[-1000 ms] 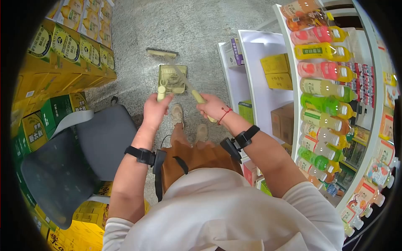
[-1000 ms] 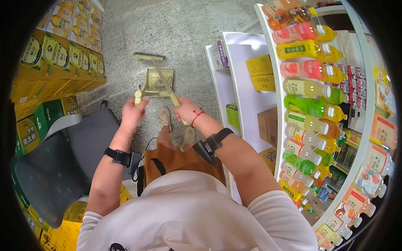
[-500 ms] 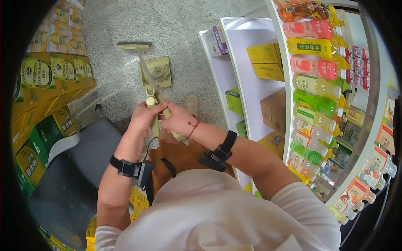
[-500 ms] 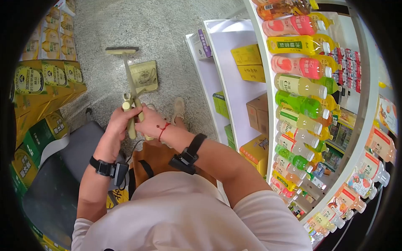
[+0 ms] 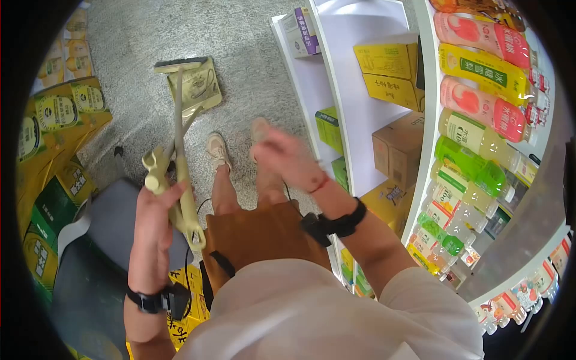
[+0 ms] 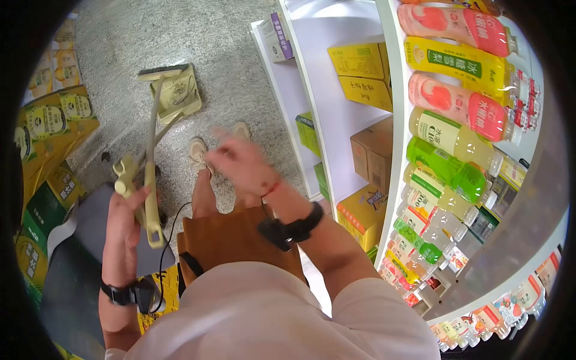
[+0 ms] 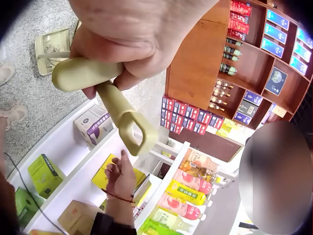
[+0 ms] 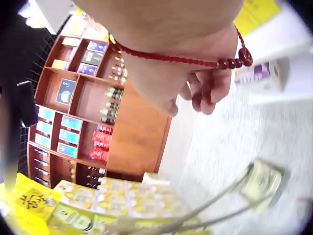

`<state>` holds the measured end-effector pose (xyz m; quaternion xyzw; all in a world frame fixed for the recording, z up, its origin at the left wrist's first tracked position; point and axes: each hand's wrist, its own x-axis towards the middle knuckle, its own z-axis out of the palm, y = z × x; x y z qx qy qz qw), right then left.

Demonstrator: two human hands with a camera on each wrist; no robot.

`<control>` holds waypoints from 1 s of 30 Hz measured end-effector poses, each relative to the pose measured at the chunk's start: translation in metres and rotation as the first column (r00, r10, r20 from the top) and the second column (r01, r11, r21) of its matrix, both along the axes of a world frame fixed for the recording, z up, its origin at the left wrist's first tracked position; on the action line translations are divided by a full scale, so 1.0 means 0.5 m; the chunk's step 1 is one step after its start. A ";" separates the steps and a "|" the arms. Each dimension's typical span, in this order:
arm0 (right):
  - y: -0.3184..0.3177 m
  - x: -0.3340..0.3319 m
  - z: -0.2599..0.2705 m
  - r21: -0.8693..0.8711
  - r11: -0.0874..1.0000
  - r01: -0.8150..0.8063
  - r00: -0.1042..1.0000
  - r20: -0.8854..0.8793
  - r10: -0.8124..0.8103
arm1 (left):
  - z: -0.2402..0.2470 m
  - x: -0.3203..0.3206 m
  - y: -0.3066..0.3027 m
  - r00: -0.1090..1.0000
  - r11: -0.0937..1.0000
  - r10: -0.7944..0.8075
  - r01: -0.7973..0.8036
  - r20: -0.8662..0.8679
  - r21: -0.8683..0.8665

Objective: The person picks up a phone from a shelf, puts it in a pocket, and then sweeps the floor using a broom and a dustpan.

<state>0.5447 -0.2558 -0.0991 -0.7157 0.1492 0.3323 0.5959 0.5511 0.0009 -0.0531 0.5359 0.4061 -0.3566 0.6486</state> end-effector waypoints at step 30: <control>-0.753 0.220 -0.095 -0.837 0.228 0.497 0.841 0.529 0.111 | -0.006 -0.007 -0.016 0.999 0.991 -0.033 0.038 -0.040 0.128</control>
